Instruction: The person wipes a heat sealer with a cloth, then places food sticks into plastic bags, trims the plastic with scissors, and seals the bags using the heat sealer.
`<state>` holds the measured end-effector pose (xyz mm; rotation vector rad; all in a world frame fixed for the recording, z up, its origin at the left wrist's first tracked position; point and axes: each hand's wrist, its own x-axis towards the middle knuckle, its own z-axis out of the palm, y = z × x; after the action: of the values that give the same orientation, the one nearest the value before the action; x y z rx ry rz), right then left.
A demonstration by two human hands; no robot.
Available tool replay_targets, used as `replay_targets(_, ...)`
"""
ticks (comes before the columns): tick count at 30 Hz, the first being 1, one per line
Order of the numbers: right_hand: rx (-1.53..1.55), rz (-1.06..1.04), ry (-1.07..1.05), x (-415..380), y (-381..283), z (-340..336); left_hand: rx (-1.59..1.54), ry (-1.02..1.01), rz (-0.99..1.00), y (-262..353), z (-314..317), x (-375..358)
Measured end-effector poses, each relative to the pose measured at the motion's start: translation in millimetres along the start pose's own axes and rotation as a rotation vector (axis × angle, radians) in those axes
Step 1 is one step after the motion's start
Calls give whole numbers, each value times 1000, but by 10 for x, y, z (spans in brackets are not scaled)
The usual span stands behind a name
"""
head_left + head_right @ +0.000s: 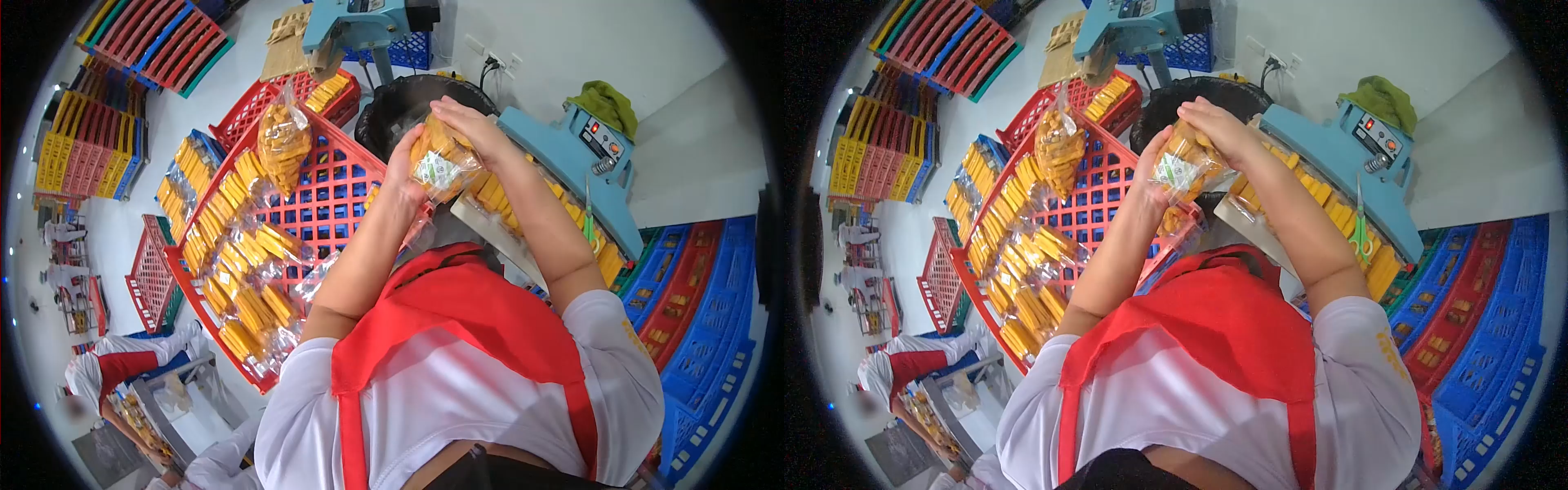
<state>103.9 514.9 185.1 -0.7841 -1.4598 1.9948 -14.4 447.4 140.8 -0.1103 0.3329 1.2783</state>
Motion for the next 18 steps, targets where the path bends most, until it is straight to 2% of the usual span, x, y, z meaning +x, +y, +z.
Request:
replay_targets(1,-1,14,-12,52,41,39,29,-41,26,49,-7,-36)
replay_targets(2,-9,-105,35,114,104,93,55,-80,54,105,-22,-90)
replay_targets(3,-18,-216,78,147,182,163,168,1,119,199,40,-230)
replay_targets(4,-139,-267,180,97,68,305,277,-12,202,301,73,-377)
replay_targets(5,-127,-295,202,120,51,378,391,-23,285,403,98,-530)
replay_targets(7,-15,-170,-80,106,-135,504,882,-75,597,540,156,-863)
replay_targets(8,-60,-94,-211,205,-95,499,1028,-8,590,640,34,-952)
replay_targets(9,-53,-78,-230,259,-35,564,1020,17,597,679,-64,-1078)
replay_targets(11,-239,67,-592,376,77,726,1387,101,592,730,-224,-1309)
replay_targets(12,-238,54,-602,461,301,827,1399,211,551,721,-355,-1420)
replay_targets(13,-317,-19,-676,539,549,897,1391,225,556,670,-497,-1515)
replay_targets(15,-394,-133,-656,511,938,1124,1659,495,788,550,-833,-1655)
replay_targets(16,-392,-126,-676,487,1218,1142,1768,643,875,485,-1031,-1655)
replay_targets(17,-597,-355,-672,465,1525,1156,1872,806,962,393,-1296,-1634)
replay_targets(18,-789,-597,-664,455,1686,1197,1885,848,1074,327,-1795,-1558)
